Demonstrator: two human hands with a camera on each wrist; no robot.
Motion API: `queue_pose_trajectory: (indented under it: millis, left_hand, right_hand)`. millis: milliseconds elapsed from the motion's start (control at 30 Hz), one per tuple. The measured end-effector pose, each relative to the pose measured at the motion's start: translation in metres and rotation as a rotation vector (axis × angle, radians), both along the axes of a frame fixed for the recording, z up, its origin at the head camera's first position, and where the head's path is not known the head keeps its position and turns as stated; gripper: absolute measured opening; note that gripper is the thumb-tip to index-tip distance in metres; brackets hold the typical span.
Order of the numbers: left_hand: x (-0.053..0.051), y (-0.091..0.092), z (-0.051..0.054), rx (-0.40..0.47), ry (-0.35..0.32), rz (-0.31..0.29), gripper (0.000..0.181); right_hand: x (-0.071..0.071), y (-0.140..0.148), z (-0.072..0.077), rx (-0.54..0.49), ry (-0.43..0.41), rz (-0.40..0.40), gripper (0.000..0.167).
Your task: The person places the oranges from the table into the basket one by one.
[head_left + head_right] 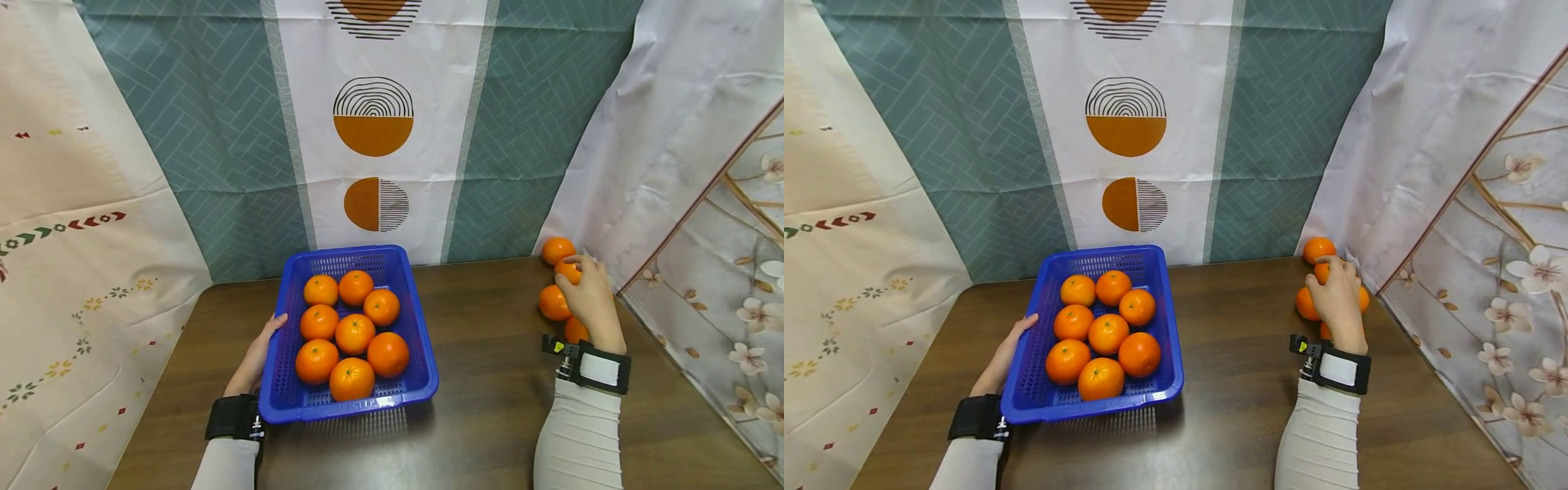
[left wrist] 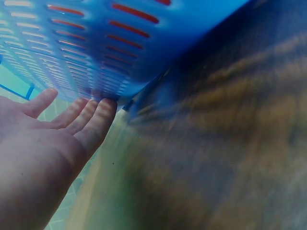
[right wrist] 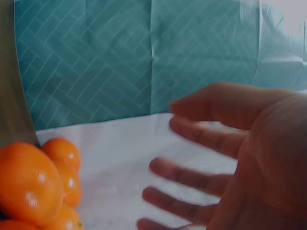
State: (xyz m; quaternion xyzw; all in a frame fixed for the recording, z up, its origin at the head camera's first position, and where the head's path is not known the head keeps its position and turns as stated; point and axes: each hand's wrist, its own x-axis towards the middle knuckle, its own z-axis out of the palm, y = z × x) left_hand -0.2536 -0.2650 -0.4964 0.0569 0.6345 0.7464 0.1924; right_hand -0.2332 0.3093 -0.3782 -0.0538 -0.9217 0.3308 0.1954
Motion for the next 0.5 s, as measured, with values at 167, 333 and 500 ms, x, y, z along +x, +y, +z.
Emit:
queue_pose_trajectory:
  millis: [167,333,500]
  left_hand:
    - [0.000,-0.001,0.002,-0.005,0.017,0.006,0.071]
    - [-0.001,-0.002,0.004,-0.023,0.030,0.003,0.073]
    - [-0.001,0.000,0.005,-0.021,0.017,0.004,0.073]
  right_hand:
    - [0.002,0.013,-0.001,-0.012,-0.118,-0.065,0.050]
    - [0.004,0.021,0.002,-0.049,-0.281,-0.080,0.063]
    - [0.009,0.029,0.001,-0.078,-0.417,-0.105,0.072]
